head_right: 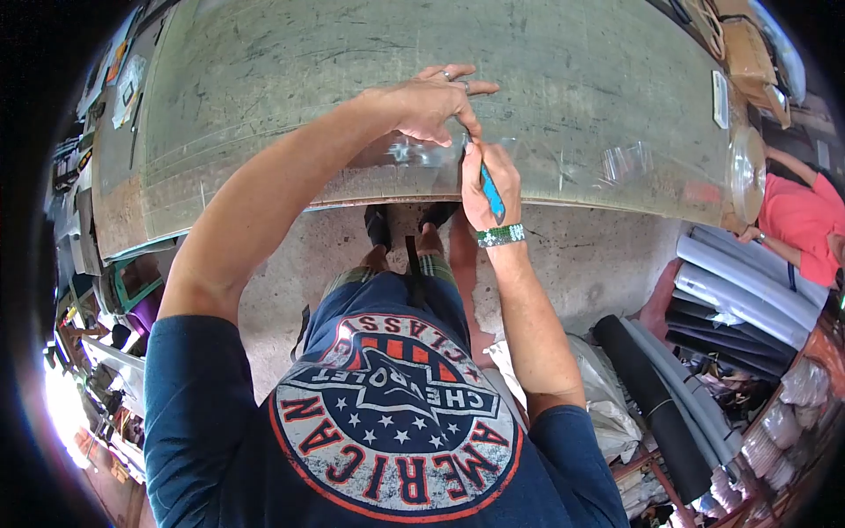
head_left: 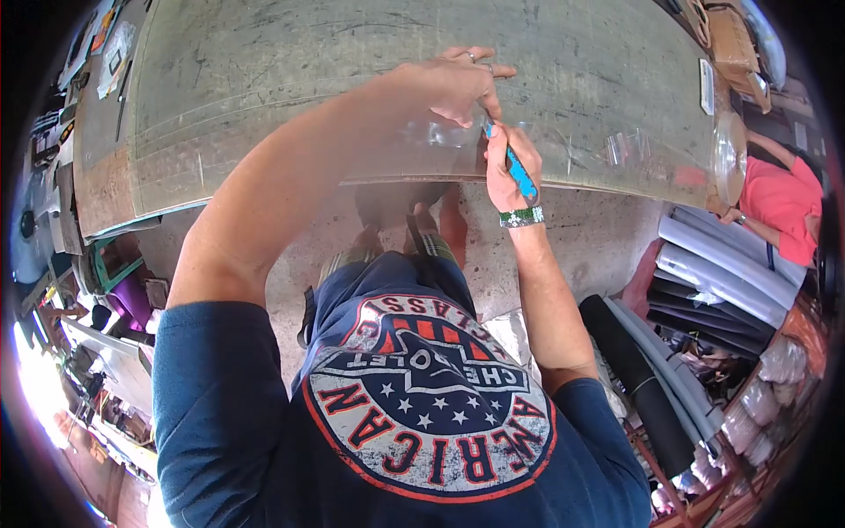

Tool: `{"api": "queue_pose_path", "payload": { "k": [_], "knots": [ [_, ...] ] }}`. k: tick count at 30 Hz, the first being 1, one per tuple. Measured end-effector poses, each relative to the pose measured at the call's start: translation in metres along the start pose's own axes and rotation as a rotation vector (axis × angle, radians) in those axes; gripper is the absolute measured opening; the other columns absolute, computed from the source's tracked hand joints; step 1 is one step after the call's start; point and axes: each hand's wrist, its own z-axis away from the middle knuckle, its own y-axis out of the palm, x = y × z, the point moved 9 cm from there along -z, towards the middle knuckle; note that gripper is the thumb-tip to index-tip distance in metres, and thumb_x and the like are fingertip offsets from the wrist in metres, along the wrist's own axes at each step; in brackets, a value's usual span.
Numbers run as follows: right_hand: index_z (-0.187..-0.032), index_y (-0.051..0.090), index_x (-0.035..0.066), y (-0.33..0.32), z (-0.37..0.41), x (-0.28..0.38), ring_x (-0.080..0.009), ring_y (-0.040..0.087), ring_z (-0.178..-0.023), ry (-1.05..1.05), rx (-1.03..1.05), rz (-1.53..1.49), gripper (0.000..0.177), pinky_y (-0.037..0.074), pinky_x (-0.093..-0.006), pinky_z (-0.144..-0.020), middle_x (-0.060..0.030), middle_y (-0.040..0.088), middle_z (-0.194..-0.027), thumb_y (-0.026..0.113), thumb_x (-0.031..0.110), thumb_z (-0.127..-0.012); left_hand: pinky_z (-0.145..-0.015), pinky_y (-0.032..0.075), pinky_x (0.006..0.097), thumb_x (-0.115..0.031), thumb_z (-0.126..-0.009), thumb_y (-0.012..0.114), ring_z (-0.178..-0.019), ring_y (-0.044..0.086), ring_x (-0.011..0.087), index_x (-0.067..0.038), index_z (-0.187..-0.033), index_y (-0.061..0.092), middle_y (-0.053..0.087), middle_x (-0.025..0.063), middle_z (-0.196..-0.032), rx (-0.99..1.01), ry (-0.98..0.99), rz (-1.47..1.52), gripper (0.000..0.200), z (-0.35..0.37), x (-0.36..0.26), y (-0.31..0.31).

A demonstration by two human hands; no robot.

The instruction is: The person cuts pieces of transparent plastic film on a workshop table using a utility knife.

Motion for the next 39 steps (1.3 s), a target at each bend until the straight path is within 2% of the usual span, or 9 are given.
{"api": "queue_pose_path", "payload": {
  "k": [10,14,17,20,24,27,30,35,39],
  "knots": [
    [-0.091,0.064,-0.001,-0.008,0.006,0.035,-0.0314,0.063,-0.068,-0.145,0.077,0.105,0.028,0.048,-0.0407,-0.064,-0.0154,0.063,-0.075,0.056,0.022,-0.103,-0.125,0.024,0.0548,-0.007,-0.071,0.084,-0.156,0.018,0.0343,-0.034,-0.117,0.078,0.027,-0.0042,-0.169,0.005,-0.027,0.001,0.054,0.0,0.0,0.004],
    [-0.091,0.064,-0.002,-0.019,0.049,0.026,-0.0326,0.065,-0.073,0.084,0.286,0.078,0.025,0.049,-0.0411,-0.068,-0.0156,0.064,-0.078,0.056,0.018,-0.102,-0.125,0.024,0.0547,-0.005,-0.069,0.083,-0.156,0.018,0.0345,-0.033,-0.116,0.078,0.027,-0.0036,-0.169,0.01,-0.031,-0.001,0.054,-0.003,0.003,0.002],
    [-0.105,0.064,0.0,-0.064,0.039,0.05,-0.0379,0.066,-0.082,-0.174,0.058,0.059,0.014,0.051,-0.0426,-0.074,-0.0178,0.065,-0.082,0.058,0.012,-0.1,-0.126,0.025,0.0518,-0.002,-0.069,0.081,-0.157,0.016,0.0336,-0.032,-0.115,0.079,0.027,-0.0043,-0.169,0.018,-0.009,0.058,0.055,0.0,0.0,-0.002],
    [-0.116,0.063,0.004,-0.099,0.017,0.014,-0.0389,0.066,-0.09,0.275,-0.007,0.073,0.023,0.052,-0.0437,-0.076,-0.0175,0.068,-0.093,0.064,0.018,-0.098,-0.125,0.027,0.0511,-0.001,-0.071,0.078,-0.156,0.019,0.0346,-0.028,-0.118,0.077,0.031,-0.0002,-0.168,0.014,0.049,0.038,0.054,0.002,0.011,-0.001],
    [-0.117,0.063,0.005,-0.071,-0.026,-0.029,-0.0389,0.065,-0.096,-0.001,0.063,0.318,0.047,0.051,-0.0478,-0.082,-0.0187,0.067,-0.106,0.077,0.04,-0.089,-0.122,0.03,0.053,-0.007,-0.08,0.073,-0.151,0.029,0.0383,-0.017,-0.123,0.072,0.04,0.0115,-0.161,-0.252,0.096,0.279,0.044,0.02,0.03,-0.009],
    [-0.116,0.064,0.007,-0.055,-0.048,-0.032,-0.0377,0.063,-0.097,-0.155,0.065,0.396,0.063,0.049,-0.048,-0.083,-0.0174,0.066,-0.105,0.082,0.054,-0.078,-0.119,0.032,0.0532,-0.017,-0.086,0.074,-0.146,0.037,0.0402,-0.011,-0.123,0.068,0.047,0.0167,-0.154,-0.648,-0.177,0.206,0.038,0.085,0.023,-0.025],
    [-0.114,0.064,0.007,-0.052,-0.065,-0.039,-0.0379,0.062,-0.094,-0.246,0.037,0.39,0.057,0.048,-0.048,-0.081,-0.0163,0.064,-0.101,0.079,0.052,-0.082,-0.114,0.038,0.0505,-0.022,-0.088,0.075,-0.141,0.043,0.0379,-0.01,-0.121,0.068,0.054,0.0143,-0.145,-0.753,-0.409,-0.103,0.036,0.117,-0.002,-0.02],
    [-0.115,0.066,0.007,-0.05,-0.084,-0.035,-0.0378,0.059,-0.101,-0.282,0.048,0.378,0.036,0.046,-0.0498,-0.083,-0.0153,0.062,-0.109,0.071,0.034,-0.092,-0.1,0.045,0.0464,-0.021,-0.083,0.079,-0.121,0.052,0.0338,-0.009,-0.108,0.071,0.059,0.0111,-0.132,-0.753,-0.422,-0.092,0.029,0.129,0.005,-0.008],
    [-0.12,0.065,0.004,-0.052,-0.081,0.012,-0.0382,0.057,-0.108,-0.409,-0.066,0.342,0.041,0.044,-0.0501,-0.091,-0.0164,0.062,-0.119,0.07,0.034,-0.092,-0.093,0.048,0.0423,-0.012,-0.081,0.079,-0.105,0.057,0.0318,-0.005,-0.096,0.07,0.067,0.01,-0.107,-0.803,-0.425,0.1,0.018,0.141,0.024,-0.023]
  ]
}}
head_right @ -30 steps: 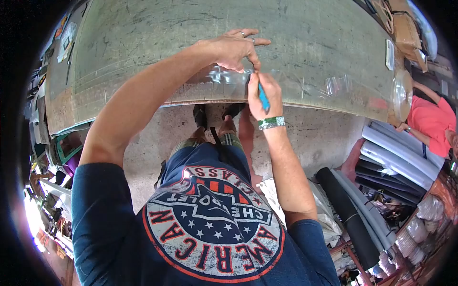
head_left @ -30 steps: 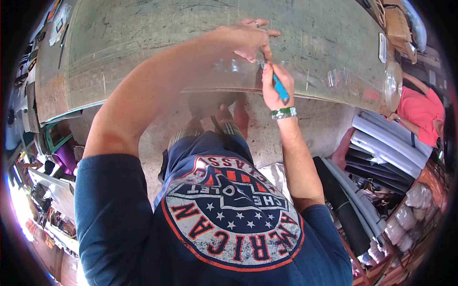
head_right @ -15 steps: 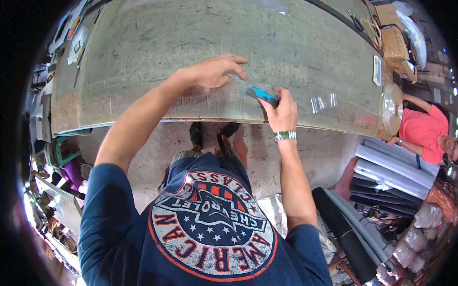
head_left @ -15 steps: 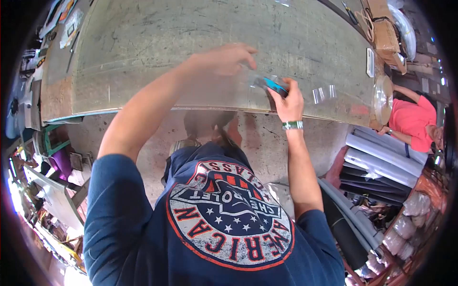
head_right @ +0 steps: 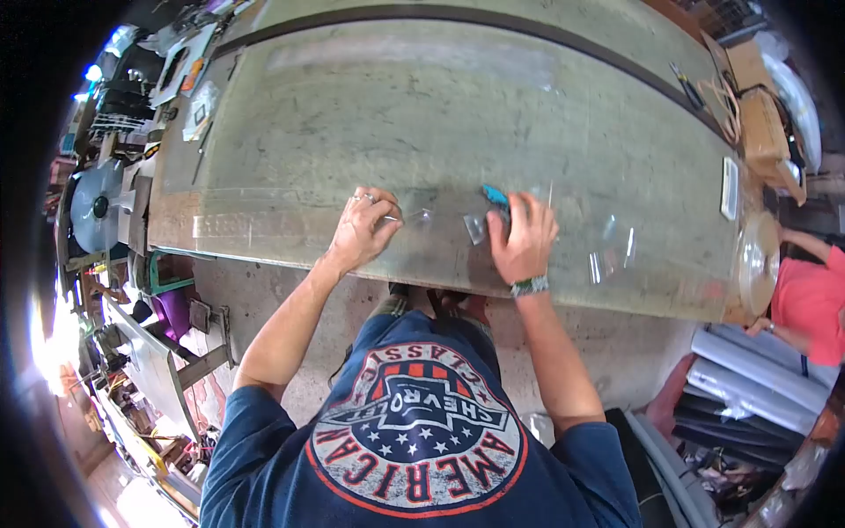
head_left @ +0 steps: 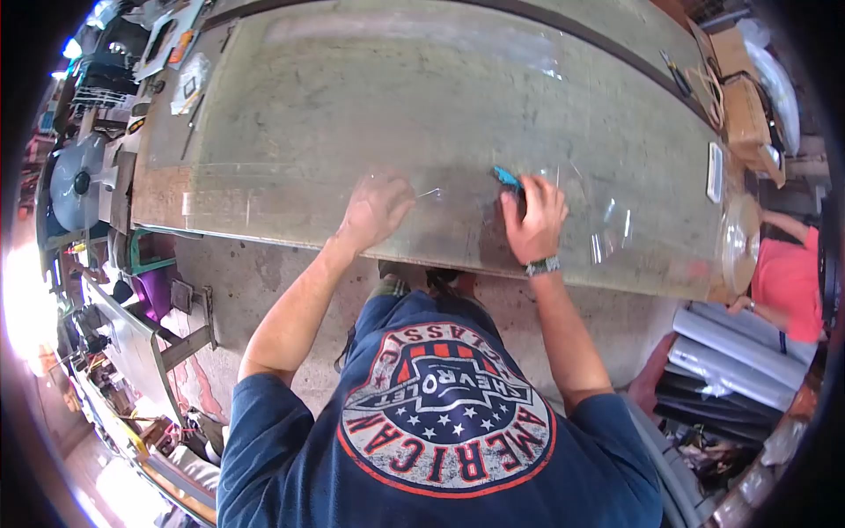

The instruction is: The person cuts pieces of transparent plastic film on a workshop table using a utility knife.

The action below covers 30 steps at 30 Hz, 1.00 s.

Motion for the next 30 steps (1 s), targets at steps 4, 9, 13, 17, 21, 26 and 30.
{"api": "queue_pose_path", "payload": {
  "k": [4,9,13,17,21,26,30],
  "knots": [
    [-0.122,0.063,-0.001,0.043,-0.008,0.038,-0.0258,0.065,-0.095,0.392,0.221,-0.728,0.049,0.051,-0.0386,-0.081,-0.0149,0.069,-0.108,0.078,0.033,-0.09,-0.084,0.051,0.0342,-0.009,-0.086,0.075,-0.09,0.064,0.0226,-0.001,-0.095,0.069,0.071,0.0089,-0.092,0.035,-0.254,0.358,0.014,-0.015,0.001,-0.018],
    [-0.116,0.066,-0.002,0.089,-0.045,0.08,-0.0139,0.069,-0.084,0.601,0.424,-1.31,0.03,0.055,-0.0265,-0.073,-0.0087,0.072,-0.101,0.075,0.017,-0.095,-0.079,0.052,0.0305,-0.014,-0.083,0.081,-0.085,0.063,0.0144,-0.002,-0.104,0.068,0.068,0.0053,-0.085,0.102,-0.258,0.555,0.028,-0.04,0.009,-0.033],
    [-0.107,0.068,-0.001,0.083,-0.082,0.083,-0.0158,0.071,-0.081,0.659,0.311,-1.184,0.018,0.057,-0.0274,-0.072,-0.0084,0.074,-0.093,0.072,0.012,-0.097,-0.066,0.05,0.0277,-0.014,-0.079,0.085,-0.07,0.058,0.0109,0.0,-0.116,0.065,0.062,0.001,-0.078,0.41,-0.462,0.736,0.044,-0.043,0.053,-0.044],
    [-0.103,0.068,0.001,0.094,-0.113,0.025,-0.0182,0.071,-0.07,0.793,0.2,-1.171,0.02,0.055,-0.0275,-0.061,-0.0096,0.074,-0.09,0.074,0.019,-0.096,-0.061,0.049,0.0264,-0.021,-0.079,0.087,-0.069,0.06,0.0089,0.0,-0.108,0.071,0.063,-0.0003,-0.078,0.657,-0.418,0.669,0.039,-0.028,0.13,-0.083],
    [-0.098,0.069,0.005,0.081,-0.139,-0.045,-0.0207,0.068,-0.069,0.885,0.038,-1.172,0.015,0.051,-0.0307,-0.061,-0.0095,0.071,-0.086,0.072,0.02,-0.096,-0.059,0.049,0.0265,-0.018,-0.078,0.086,-0.069,0.061,0.0089,0.0,-0.099,0.073,0.066,0.0006,-0.078,0.571,-0.5,0.623,0.03,-0.02,0.217,-0.15],
    [-0.105,0.068,0.003,0.061,-0.171,-0.116,-0.0181,0.068,-0.074,0.989,-0.033,-1.028,0.02,0.05,-0.0299,-0.062,-0.0082,0.071,-0.088,0.068,0.023,-0.1,-0.054,0.047,0.0249,-0.02,-0.082,0.082,-0.063,0.06,0.0082,-0.001,-0.09,0.072,0.066,0.0011,-0.075,0.406,-0.577,0.468,0.023,-0.074,0.309,-0.214],
    [-0.104,0.07,0.007,0.071,-0.216,-0.158,-0.0138,0.067,-0.076,1.031,-0.068,-0.858,0.019,0.048,-0.0278,-0.063,-0.0026,0.072,-0.088,0.065,0.026,-0.101,-0.064,0.049,0.0287,-0.024,-0.084,0.079,-0.071,0.061,0.0118,-0.001,-0.092,0.072,0.068,0.004,-0.082,0.261,-0.585,0.349,0.025,-0.167,0.356,-0.245]
  ]
}}
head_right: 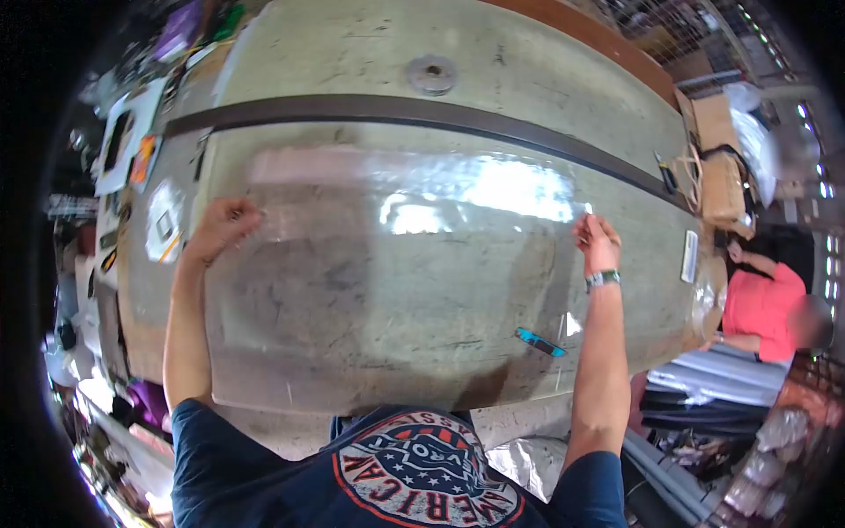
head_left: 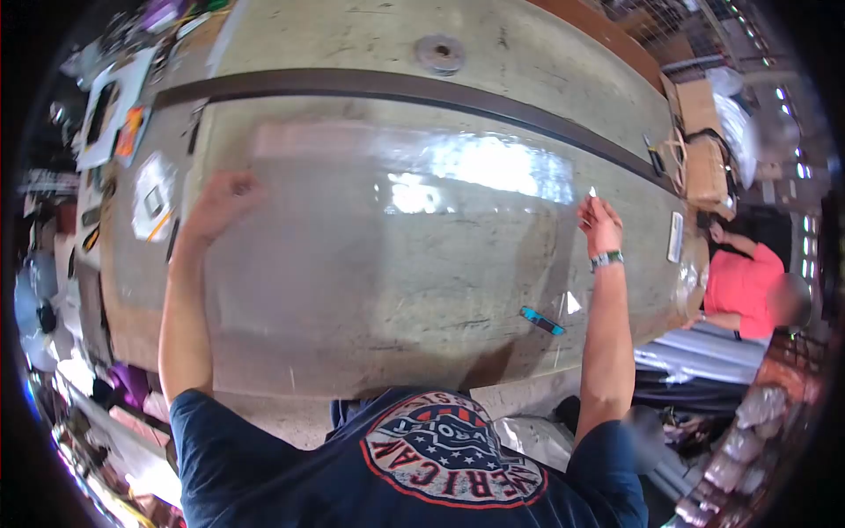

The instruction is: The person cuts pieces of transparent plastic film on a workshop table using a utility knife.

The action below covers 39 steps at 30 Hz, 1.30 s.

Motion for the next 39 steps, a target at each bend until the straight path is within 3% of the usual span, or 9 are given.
{"api": "queue_pose_path", "payload": {
  "k": [7,16,22,25,29,31,32,37,39],
  "knots": [
    [-0.101,0.074,0.007,0.012,-0.097,-0.017,-0.0081,0.061,-0.073,-0.176,-0.111,0.439,0.024,0.044,-0.0265,-0.063,0.0017,0.069,-0.082,0.069,0.03,-0.098,-0.077,0.049,0.0346,-0.021,-0.088,0.078,-0.088,0.063,0.0201,0.0,-0.092,0.07,0.069,0.0082,-0.094,-0.481,0.263,-0.262,0.023,-0.083,-0.015,-0.025],
    [-0.113,0.068,-0.004,0.024,-0.046,-0.002,-0.0241,0.067,-0.077,-0.447,-0.401,0.673,0.038,0.054,-0.0351,-0.074,-0.0148,0.071,-0.09,0.067,0.032,-0.098,-0.09,0.048,0.0374,-0.019,-0.087,0.082,-0.102,0.061,0.0246,-0.004,-0.117,0.067,0.067,0.0105,-0.112,-0.817,0.354,-0.317,0.037,-0.072,-0.012,-0.008],
    [-0.117,0.066,-0.004,-0.012,-0.046,-0.006,-0.02,0.067,-0.09,-0.455,-0.418,0.486,0.038,0.053,-0.0327,-0.082,-0.0143,0.071,-0.098,0.063,0.031,-0.102,-0.094,0.048,0.0351,-0.026,-0.095,0.075,-0.106,0.061,0.0202,0.0,-0.122,0.064,0.066,0.0083,-0.117,-0.746,0.217,-0.094,0.039,-0.083,0.028,-0.021],
    [-0.119,0.066,-0.002,-0.044,-0.004,0.008,-0.0187,0.067,-0.097,-0.495,-0.461,0.468,0.036,0.053,-0.0319,-0.086,-0.0133,0.072,-0.107,0.061,0.03,-0.104,-0.097,0.048,0.0332,-0.028,-0.1,0.069,-0.11,0.061,0.0195,0.004,-0.126,0.061,0.065,0.0097,-0.121,-0.744,0.423,0.517,0.042,-0.073,0.053,-0.04],
    [-0.124,0.066,-0.001,-0.084,0.07,0.01,-0.022,0.067,-0.103,-0.465,-0.469,0.508,0.038,0.053,-0.0337,-0.09,-0.015,0.072,-0.113,0.062,0.031,-0.103,-0.103,0.048,0.0379,-0.035,-0.107,0.05,-0.113,0.063,0.024,0.005,-0.129,0.06,0.065,0.0156,-0.125,-0.827,0.404,0.538,0.046,-0.068,0.111,-0.069],
    [-0.126,0.065,-0.001,-0.101,0.104,-0.022,-0.0293,0.067,-0.11,-0.471,-0.456,0.676,0.041,0.051,-0.038,-0.097,-0.0194,0.07,-0.12,0.063,0.032,-0.101,-0.108,0.045,0.0443,-0.034,-0.106,0.047,-0.118,0.061,0.0314,0.002,-0.128,0.064,0.065,0.019,-0.129,-0.866,0.401,-0.393,0.045,-0.063,0.1,-0.062],
    [-0.129,0.063,-0.003,-0.104,0.121,-0.038,-0.0283,0.066,-0.113,-0.414,-0.393,0.729,0.043,0.05,-0.0372,-0.098,-0.0197,0.069,-0.124,0.062,0.032,-0.103,-0.11,0.042,0.0426,-0.035,-0.108,0.045,-0.123,0.058,0.0328,0.002,-0.13,0.062,0.064,0.0194,-0.132,-0.907,0.445,-0.499,0.046,-0.047,0.082,-0.044],
    [-0.128,0.062,-0.003,-0.094,0.17,-0.086,-0.0204,0.065,-0.102,-0.464,-0.234,0.576,0.033,0.052,-0.0324,-0.09,-0.0132,0.068,-0.112,0.06,0.02,-0.104,-0.123,0.025,0.0417,-0.047,-0.106,0.047,-0.148,0.036,0.0297,0.002,-0.152,0.04,0.041,0.0186,-0.157,-0.659,0.468,0.731,0.067,-0.068,0.021,-0.014],
    [-0.125,0.063,-0.002,-0.082,0.198,-0.071,-0.0205,0.066,-0.097,-0.459,-0.209,0.672,0.031,0.052,-0.0332,-0.087,-0.0124,0.067,-0.107,0.06,0.019,-0.104,-0.123,0.025,0.0434,-0.044,-0.101,0.058,-0.15,0.033,0.0321,0.0,-0.152,0.042,0.038,0.0196,-0.16,-0.747,0.559,0.306,0.069,-0.047,-0.006,-0.015]
  ]
}}
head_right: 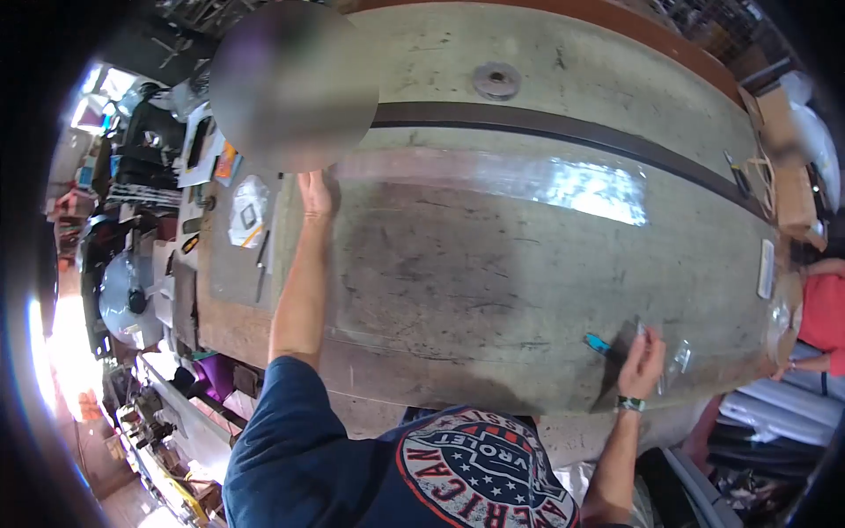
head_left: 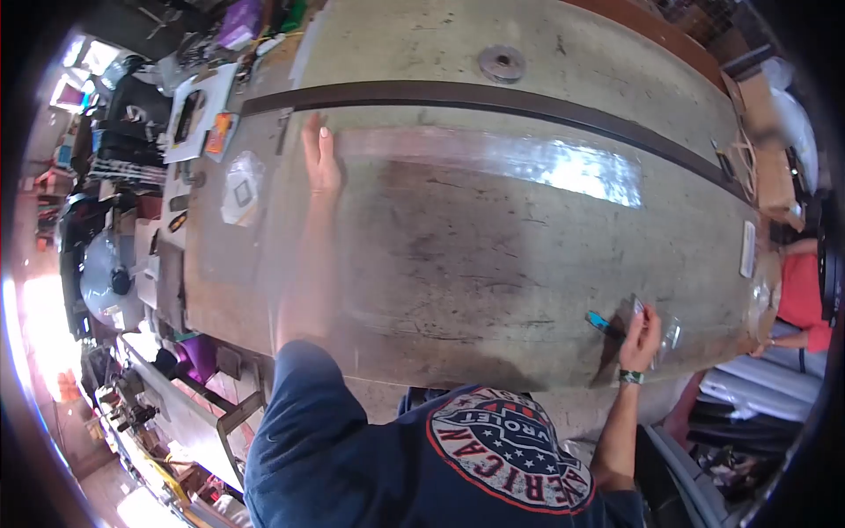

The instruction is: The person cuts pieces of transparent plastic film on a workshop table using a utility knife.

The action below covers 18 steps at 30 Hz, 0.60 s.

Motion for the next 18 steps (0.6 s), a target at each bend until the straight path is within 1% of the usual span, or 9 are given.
{"api": "queue_pose_path", "payload": {
  "k": [1,4,6,7,8,13,15,16,18],
  "knots": [
    [-0.122,0.065,-0.001,-0.002,0.0,0.017,-0.0208,0.066,-0.093,-0.043,-0.03,0.003,0.028,0.052,-0.0338,-0.084,-0.0126,0.066,-0.103,0.06,0.018,-0.103,-0.123,0.026,0.0443,-0.042,-0.099,0.064,-0.151,0.032,0.0333,-0.001,-0.152,0.042,0.036,0.0201,-0.161,0.042,0.11,-0.166,0.071,0.004,-0.021,0.005],
    [-0.12,0.066,-0.001,-0.008,-0.003,0.038,-0.0242,0.066,-0.094,-0.07,-0.023,0.035,0.027,0.052,-0.0354,-0.084,-0.0137,0.066,-0.103,0.062,0.018,-0.101,-0.123,0.028,0.0472,-0.036,-0.084,0.081,-0.151,0.03,0.0379,-0.003,-0.152,0.043,0.036,0.0216,-0.161,0.429,0.341,-0.762,0.084,0.019,-0.056,0.037],
    [-0.119,0.066,-0.001,-0.009,0.0,0.05,-0.0297,0.066,-0.095,-0.095,-0.029,0.144,0.026,0.052,-0.0386,-0.085,-0.0161,0.066,-0.103,0.063,0.016,-0.099,-0.122,0.03,0.0481,-0.029,-0.072,0.09,-0.15,0.033,0.0402,-0.005,-0.151,0.046,0.039,0.0225,-0.159,0.553,0.336,-0.866,0.093,0.015,-0.02,0.043],
    [-0.119,0.066,-0.001,-0.011,0.006,0.047,-0.0328,0.065,-0.096,-0.1,-0.02,0.166,0.026,0.052,-0.0403,-0.086,-0.0172,0.066,-0.104,0.064,0.015,-0.099,-0.12,0.033,0.0483,-0.026,-0.069,0.092,-0.142,0.043,0.0417,-0.007,-0.147,0.051,0.048,0.0238,-0.152,0.458,0.449,-0.727,0.09,0.009,0.0,0.041],
    [-0.119,0.066,0.0,-0.009,0.007,0.042,-0.0358,0.064,-0.098,-0.118,-0.002,0.173,0.026,0.051,-0.042,-0.087,-0.0183,0.066,-0.104,0.065,0.015,-0.098,-0.118,0.036,0.0484,-0.022,-0.074,0.089,-0.14,0.046,0.0417,-0.006,-0.145,0.053,0.05,0.0242,-0.15,0.452,0.399,-0.698,0.081,0.005,-0.02,0.047],
    [-0.121,0.067,0.005,0.004,0.019,0.034,-0.0371,0.06,-0.103,-0.206,0.103,0.375,0.03,0.049,-0.0463,-0.087,-0.0161,0.065,-0.111,0.069,0.015,-0.092,-0.114,0.038,0.0493,-0.016,-0.083,0.081,-0.134,0.05,0.042,-0.003,-0.142,0.055,0.055,0.0224,-0.145,0.223,0.534,-0.676,0.066,0.035,-0.079,0.035],
    [-0.121,0.067,0.006,0.015,0.024,0.039,-0.0362,0.059,-0.103,-0.247,0.156,0.366,0.032,0.048,-0.0464,-0.087,-0.0147,0.065,-0.112,0.07,0.015,-0.091,-0.112,0.039,0.0494,-0.017,-0.086,0.078,-0.13,0.053,0.0411,-0.002,-0.138,0.058,0.059,0.021,-0.139,0.299,0.484,-0.477,0.058,0.085,-0.082,0.056],
    [-0.121,0.068,0.006,0.018,0.028,0.039,-0.0358,0.059,-0.103,-0.264,0.184,0.363,0.033,0.048,-0.0465,-0.087,-0.014,0.065,-0.113,0.071,0.015,-0.09,-0.111,0.04,0.0463,-0.016,-0.088,0.077,-0.128,0.055,0.0349,-0.001,-0.134,0.06,0.063,0.017,-0.134,0.348,0.482,-0.542,0.052,0.124,-0.1,0.079],
    [-0.117,0.069,0.008,0.022,0.035,0.039,-0.0337,0.059,-0.104,-0.294,0.193,0.35,0.031,0.047,-0.0456,-0.087,-0.0112,0.065,-0.112,0.072,0.014,-0.088,-0.107,0.044,0.0467,-0.017,-0.084,0.08,-0.126,0.057,0.0349,-0.005,-0.125,0.066,0.064,0.0145,-0.132,0.552,0.394,-0.493,0.045,0.207,-0.15,0.137]
  ]
}}
